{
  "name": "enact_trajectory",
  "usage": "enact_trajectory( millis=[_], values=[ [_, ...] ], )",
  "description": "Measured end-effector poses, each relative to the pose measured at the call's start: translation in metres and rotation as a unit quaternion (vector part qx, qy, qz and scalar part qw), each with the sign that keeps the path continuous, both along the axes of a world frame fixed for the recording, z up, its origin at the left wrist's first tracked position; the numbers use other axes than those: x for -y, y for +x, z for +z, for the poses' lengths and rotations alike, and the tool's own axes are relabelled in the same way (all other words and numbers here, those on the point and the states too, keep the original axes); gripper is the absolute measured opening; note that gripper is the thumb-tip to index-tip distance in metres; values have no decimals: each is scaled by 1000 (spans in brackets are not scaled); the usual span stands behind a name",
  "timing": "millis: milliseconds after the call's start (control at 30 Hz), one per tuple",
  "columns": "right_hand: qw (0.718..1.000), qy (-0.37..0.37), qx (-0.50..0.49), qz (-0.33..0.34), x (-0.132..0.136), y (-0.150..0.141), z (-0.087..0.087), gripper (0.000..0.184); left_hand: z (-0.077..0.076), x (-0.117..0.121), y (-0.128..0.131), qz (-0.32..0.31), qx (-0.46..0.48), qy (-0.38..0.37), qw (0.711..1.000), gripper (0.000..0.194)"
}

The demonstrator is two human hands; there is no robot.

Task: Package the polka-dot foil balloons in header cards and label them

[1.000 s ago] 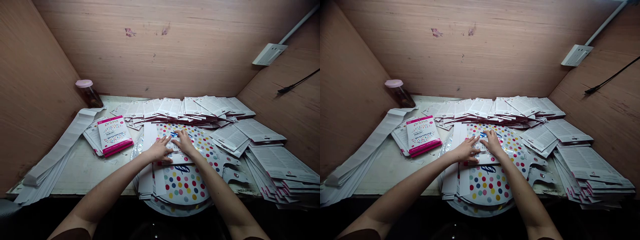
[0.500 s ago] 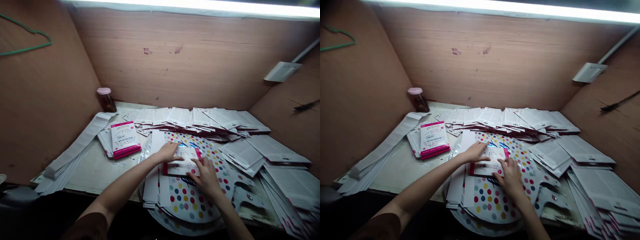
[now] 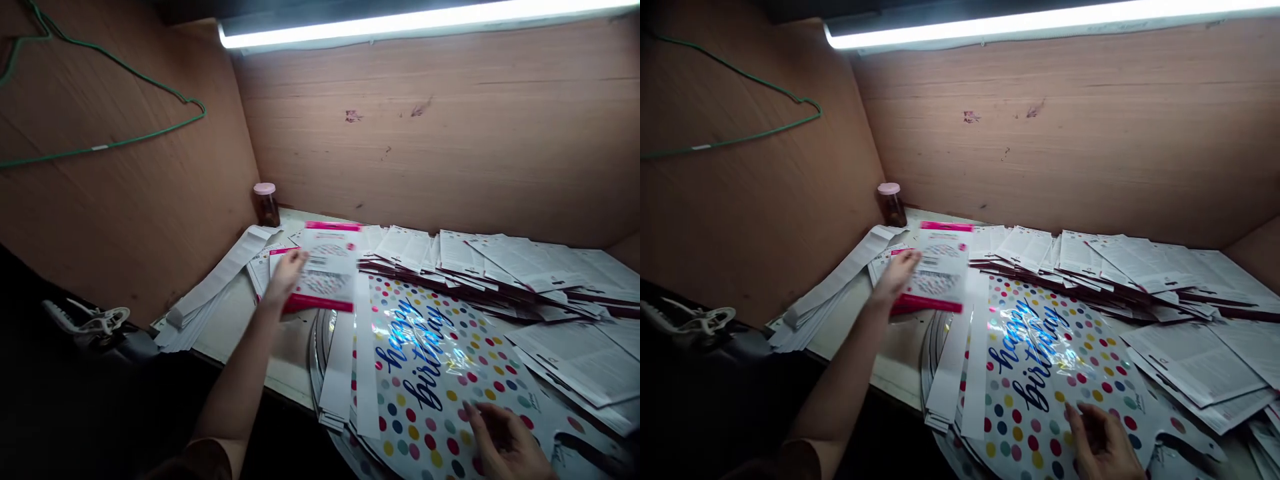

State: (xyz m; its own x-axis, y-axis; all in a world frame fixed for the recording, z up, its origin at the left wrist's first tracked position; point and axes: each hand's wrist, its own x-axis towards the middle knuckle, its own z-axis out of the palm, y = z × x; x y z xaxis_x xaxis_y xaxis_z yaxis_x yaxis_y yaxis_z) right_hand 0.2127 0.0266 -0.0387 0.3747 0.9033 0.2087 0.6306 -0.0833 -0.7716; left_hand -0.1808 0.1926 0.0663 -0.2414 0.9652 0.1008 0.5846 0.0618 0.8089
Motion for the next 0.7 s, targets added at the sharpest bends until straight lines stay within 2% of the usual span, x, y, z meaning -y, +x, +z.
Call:
enact_trajectory(
  millis=[67, 100, 167, 233, 300, 367, 533, 600, 633, 700],
  values=[
    [1000, -3, 3, 16, -4, -10, 7, 51, -11, 0, -46, 108, -7, -16, 994, 44],
    [1000, 5, 8, 28, -7, -17, 12, 49, -18, -1, -61, 154, -19, -29, 988, 46],
    [997, 35, 18, 62, -13, -35, 20, 44, -34, -2, -76, 218, -44, -59, 973, 52],
    [992, 65, 24, 104, -16, -50, 27, 37, -46, -4, -79, 248, -64, -84, 963, 61],
    [986, 84, 25, 139, -15, -59, 32, 30, -54, -6, -78, 253, -76, -105, 959, 68],
    [983, 91, 24, 156, -10, -61, 33, 26, -54, -9, -79, 249, -87, -121, 957, 71],
    [988, 84, 45, 118, 4, -42, 28, 27, -34, 1, -72, 254, -133, -102, 952, 74],
    [990, 80, 49, 104, 7, -32, 25, 28, -25, 17, -54, 251, -175, -32, 952, 73],
    [991, 77, 50, 98, 9, -29, 24, 28, -22, 27, -41, 225, -199, 28, 953, 70],
    [993, 72, 48, 82, 9, -25, 23, 28, -23, 50, -11, 118, -209, 122, 963, 57]
  ],
)
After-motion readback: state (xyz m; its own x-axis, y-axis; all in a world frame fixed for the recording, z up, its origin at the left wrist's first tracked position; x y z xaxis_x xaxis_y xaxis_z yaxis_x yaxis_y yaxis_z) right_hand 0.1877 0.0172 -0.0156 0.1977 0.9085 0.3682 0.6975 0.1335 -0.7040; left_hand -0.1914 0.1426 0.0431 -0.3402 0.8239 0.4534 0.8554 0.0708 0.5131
